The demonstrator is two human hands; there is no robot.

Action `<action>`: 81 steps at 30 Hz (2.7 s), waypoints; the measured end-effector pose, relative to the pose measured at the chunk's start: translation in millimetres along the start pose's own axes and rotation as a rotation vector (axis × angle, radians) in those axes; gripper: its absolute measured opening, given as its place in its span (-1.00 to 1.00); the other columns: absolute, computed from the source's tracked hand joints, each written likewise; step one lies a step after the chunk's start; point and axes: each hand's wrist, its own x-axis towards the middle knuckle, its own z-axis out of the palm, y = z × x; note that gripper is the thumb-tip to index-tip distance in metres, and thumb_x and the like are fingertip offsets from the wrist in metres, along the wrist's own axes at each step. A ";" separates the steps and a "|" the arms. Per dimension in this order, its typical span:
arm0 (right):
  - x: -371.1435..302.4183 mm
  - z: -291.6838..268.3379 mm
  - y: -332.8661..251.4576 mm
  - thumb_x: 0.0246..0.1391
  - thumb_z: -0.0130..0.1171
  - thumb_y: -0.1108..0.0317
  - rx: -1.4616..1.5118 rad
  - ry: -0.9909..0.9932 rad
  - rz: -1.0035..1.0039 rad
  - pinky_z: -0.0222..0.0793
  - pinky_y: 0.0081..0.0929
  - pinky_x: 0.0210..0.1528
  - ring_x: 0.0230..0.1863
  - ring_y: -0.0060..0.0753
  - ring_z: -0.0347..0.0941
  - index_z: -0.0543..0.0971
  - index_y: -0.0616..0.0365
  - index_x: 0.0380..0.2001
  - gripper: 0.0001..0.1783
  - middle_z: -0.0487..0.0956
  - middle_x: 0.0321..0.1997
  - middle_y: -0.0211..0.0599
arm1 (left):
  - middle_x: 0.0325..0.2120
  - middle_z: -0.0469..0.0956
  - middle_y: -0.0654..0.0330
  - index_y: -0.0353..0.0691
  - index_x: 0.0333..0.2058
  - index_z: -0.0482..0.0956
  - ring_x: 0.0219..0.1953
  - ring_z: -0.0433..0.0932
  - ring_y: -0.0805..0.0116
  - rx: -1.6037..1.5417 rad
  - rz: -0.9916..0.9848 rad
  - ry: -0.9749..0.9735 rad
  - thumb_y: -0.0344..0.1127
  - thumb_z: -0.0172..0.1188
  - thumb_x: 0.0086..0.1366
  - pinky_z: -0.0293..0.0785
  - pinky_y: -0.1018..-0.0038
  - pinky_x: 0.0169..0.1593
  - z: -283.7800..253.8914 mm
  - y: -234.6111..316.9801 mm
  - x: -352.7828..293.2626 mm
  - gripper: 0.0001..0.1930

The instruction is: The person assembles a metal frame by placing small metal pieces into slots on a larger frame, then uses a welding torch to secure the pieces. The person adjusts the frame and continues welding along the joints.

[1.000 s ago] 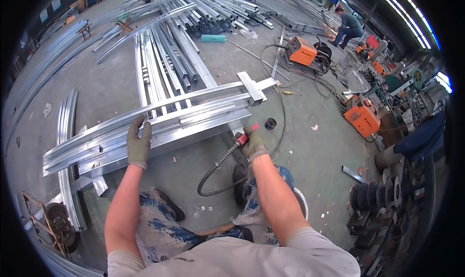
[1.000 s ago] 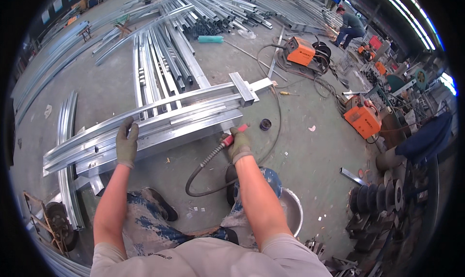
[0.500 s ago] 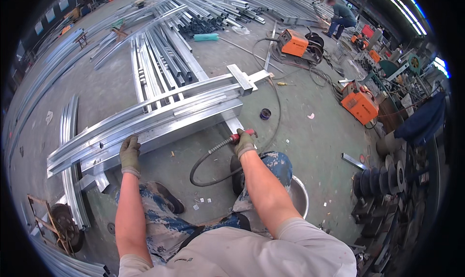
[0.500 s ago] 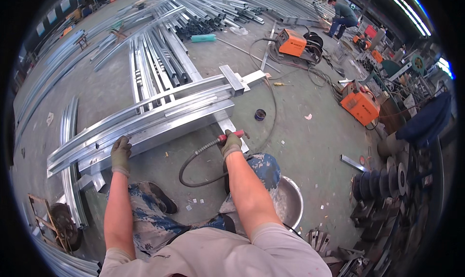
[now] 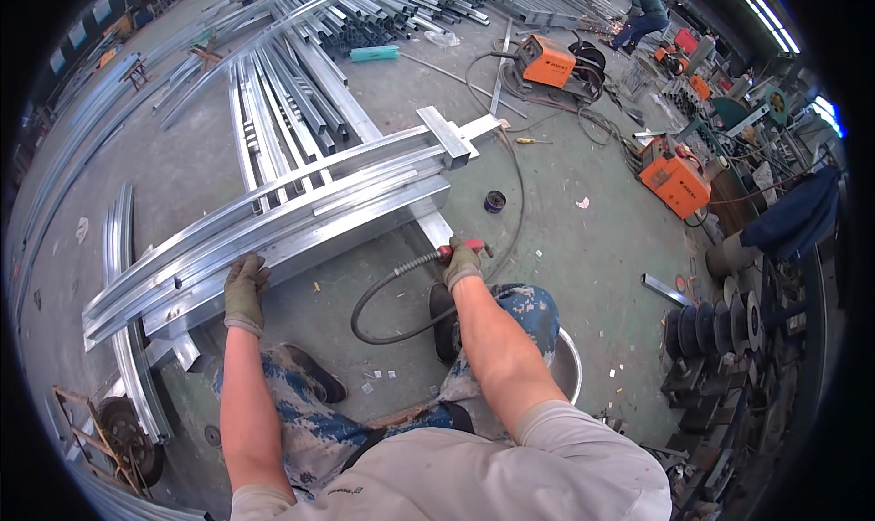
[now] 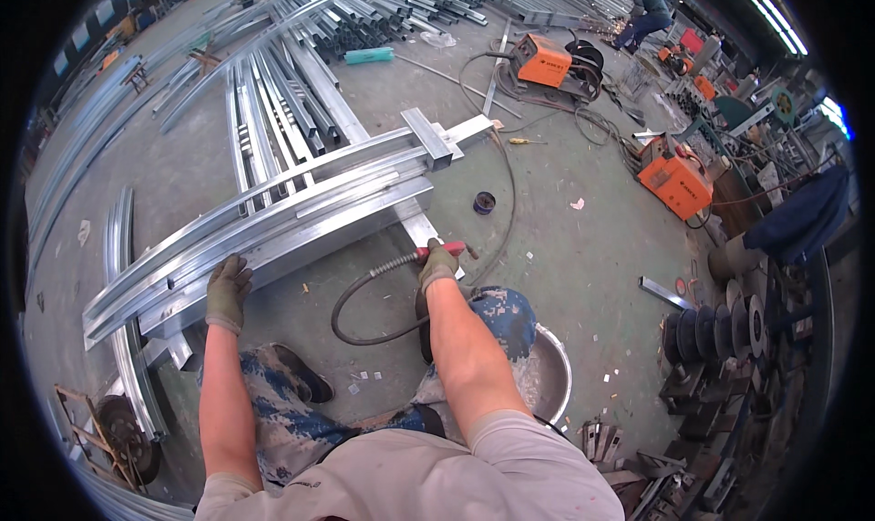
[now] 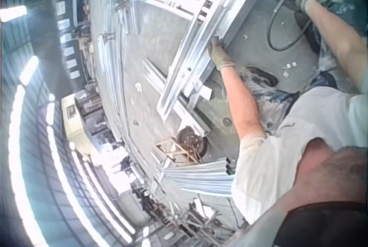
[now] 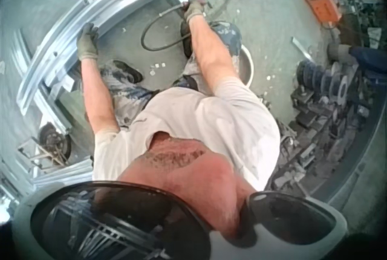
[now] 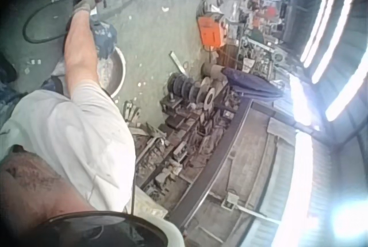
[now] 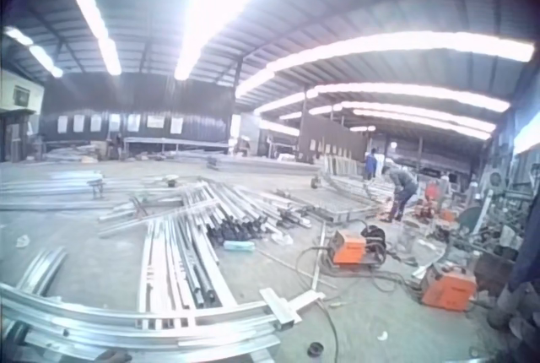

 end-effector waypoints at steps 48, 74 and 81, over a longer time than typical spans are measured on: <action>64.4 16.3 43.6 -0.01 0.46 0.58 -0.208 0.140 -0.343 0.51 -0.28 -0.57 -0.42 -0.27 0.56 0.19 0.04 0.33 -0.11 0.53 -0.01 -0.18 | 0.06 0.61 0.20 -0.19 0.23 0.53 0.06 0.59 0.34 0.143 0.019 -0.215 -0.07 0.21 0.49 0.45 0.39 0.18 56.1 34.9 -50.3 -0.53; 62.7 5.8 -4.6 -0.01 0.23 0.46 -0.633 -0.077 -0.384 0.49 -0.37 -0.13 -0.26 -0.32 0.62 0.48 0.31 0.23 -0.35 0.65 -0.06 -0.11 | 0.06 0.63 0.21 -0.22 0.18 0.57 -0.02 0.61 0.42 0.143 0.033 -0.305 -0.06 0.24 0.47 0.50 0.46 0.10 67.0 39.5 -48.6 -0.54; -97.8 86.1 -97.2 0.20 0.26 0.37 -0.548 -0.490 -0.428 0.56 -0.42 -0.33 -0.31 -0.36 0.66 0.43 0.32 0.27 -0.41 0.66 -0.05 -0.18 | -0.08 0.66 0.29 -0.16 0.08 0.63 -0.17 0.63 0.46 0.004 0.040 -0.242 -0.14 0.31 0.43 0.52 0.48 -0.02 51.7 29.5 -42.5 -0.66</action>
